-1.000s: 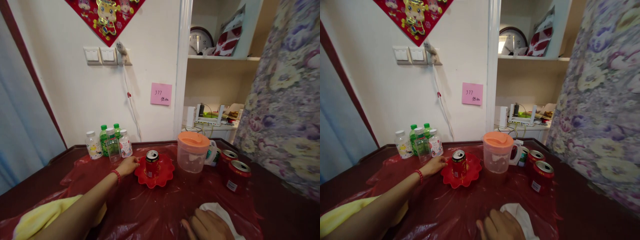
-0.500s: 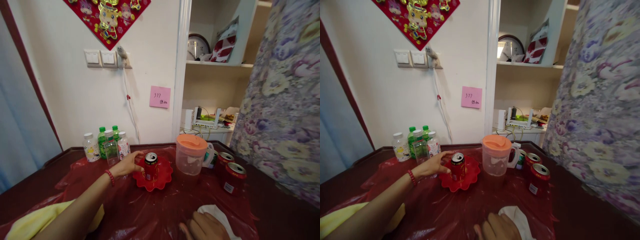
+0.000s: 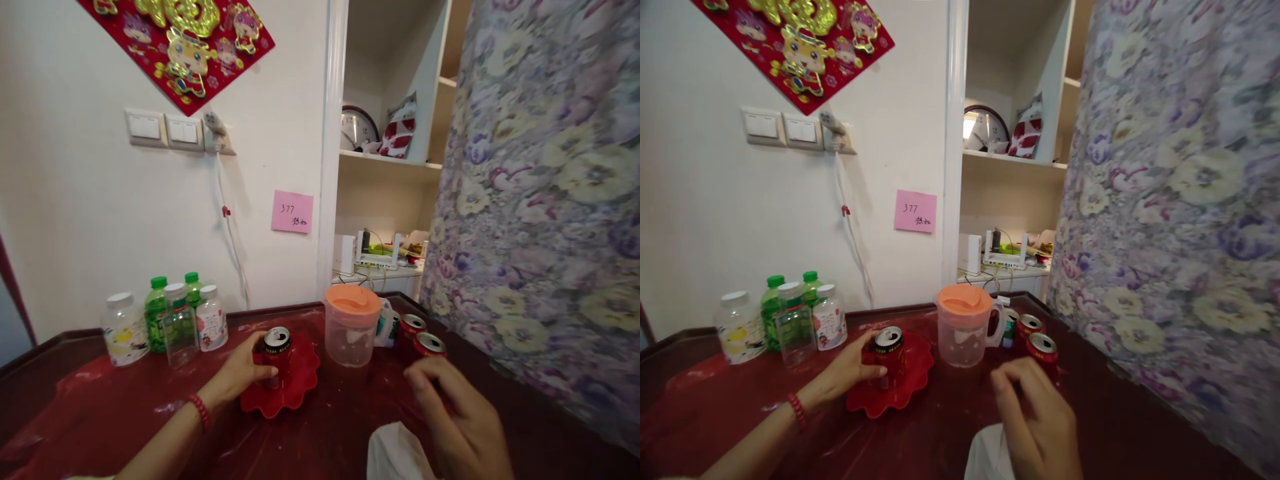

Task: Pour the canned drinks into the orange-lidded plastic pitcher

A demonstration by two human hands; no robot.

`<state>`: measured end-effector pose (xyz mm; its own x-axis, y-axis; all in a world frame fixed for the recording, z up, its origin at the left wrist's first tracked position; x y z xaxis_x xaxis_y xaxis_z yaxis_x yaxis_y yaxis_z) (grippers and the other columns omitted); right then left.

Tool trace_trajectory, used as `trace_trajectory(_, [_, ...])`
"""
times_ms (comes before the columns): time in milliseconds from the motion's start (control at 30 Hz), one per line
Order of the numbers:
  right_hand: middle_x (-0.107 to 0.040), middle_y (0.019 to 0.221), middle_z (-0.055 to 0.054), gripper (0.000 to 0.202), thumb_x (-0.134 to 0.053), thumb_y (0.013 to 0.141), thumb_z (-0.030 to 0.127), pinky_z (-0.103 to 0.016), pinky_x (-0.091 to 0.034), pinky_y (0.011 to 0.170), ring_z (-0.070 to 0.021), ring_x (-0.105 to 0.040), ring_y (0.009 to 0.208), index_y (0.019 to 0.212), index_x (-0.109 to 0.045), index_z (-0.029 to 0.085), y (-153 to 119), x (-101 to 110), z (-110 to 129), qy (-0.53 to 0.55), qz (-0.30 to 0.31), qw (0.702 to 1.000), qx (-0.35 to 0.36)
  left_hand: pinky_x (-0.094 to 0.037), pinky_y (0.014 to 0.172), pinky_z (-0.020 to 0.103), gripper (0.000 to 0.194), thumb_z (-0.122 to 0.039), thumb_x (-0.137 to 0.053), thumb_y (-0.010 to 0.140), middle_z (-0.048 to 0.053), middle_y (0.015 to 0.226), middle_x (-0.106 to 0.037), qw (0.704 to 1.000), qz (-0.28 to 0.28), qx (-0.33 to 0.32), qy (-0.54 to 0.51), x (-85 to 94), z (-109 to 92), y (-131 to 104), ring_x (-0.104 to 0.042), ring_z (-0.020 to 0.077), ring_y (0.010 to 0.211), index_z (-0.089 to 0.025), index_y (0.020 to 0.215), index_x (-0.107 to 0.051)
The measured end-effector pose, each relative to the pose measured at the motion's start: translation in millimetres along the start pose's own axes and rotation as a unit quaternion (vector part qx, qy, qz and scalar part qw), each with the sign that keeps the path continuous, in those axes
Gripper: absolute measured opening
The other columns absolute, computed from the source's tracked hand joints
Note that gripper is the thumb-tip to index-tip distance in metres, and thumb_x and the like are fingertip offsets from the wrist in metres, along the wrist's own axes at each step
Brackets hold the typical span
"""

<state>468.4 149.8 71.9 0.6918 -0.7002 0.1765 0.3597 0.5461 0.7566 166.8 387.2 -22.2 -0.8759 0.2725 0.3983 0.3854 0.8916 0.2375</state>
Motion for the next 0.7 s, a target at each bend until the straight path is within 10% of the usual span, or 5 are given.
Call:
trace_trajectory(200, [-0.070, 0.106, -0.009, 0.053, -0.061, 0.086, 0.070, -0.040, -0.049, 0.087, -0.0262, -0.063, 0.095, 0.106, -0.071, 0.021, 59.7, -10.2, -78.5, 0.030, -0.087, 0.989, -0.118, -0.041, 0.116, 0.052, 0.070, -0.036, -0.083, 0.062, 0.015, 0.132, -0.068, 0.999, -0.039, -0.004, 0.005, -0.4, -5.1, -5.1, -0.062, 0.0362, 0.126, -0.018, 0.124, -0.057])
trace_trajectory(367, [-0.067, 0.111, -0.008, 0.045, -0.061, 0.096, 0.060, -0.049, -0.044, 0.102, -0.0250, -0.061, 0.108, 0.110, -0.068, 0.017, 82.1, -43.2, -136.7, 0.073, -0.136, 0.974, -0.168, -0.043, 0.114, 0.051, 0.066, -0.035, -0.081, 0.064, 0.015, 0.132, -0.069, 0.998, -0.059, -0.007, 0.004, -4.0, -2.9, -8.2, -0.062, 0.0353, 0.126, -0.019, 0.123, -0.054])
trace_trajectory(700, [-0.065, 0.098, -0.004, 0.035, -0.061, 0.102, 0.049, -0.033, -0.057, 0.074, -0.0162, -0.064, 0.082, 0.106, -0.065, 0.014, 60.7, -87.4, -215.4, 0.267, -0.201, 0.903, -0.269, -0.045, 0.109, 0.046, 0.063, -0.027, -0.079, 0.065, 0.013, 0.130, -0.070, 0.997, -0.052, 0.007, 0.048, -6.5, -0.4, -10.7, -0.063, 0.0339, 0.122, -0.020, 0.122, -0.053])
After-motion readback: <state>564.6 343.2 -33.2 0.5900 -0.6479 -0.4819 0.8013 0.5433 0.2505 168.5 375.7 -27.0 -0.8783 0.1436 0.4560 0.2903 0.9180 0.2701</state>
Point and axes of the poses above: each hand's wrist, its own y-axis towards the middle knuckle, its own x-axis out of the back of the hand, z = x × y, the point moved 10 cm from there along y, towards the middle knuckle
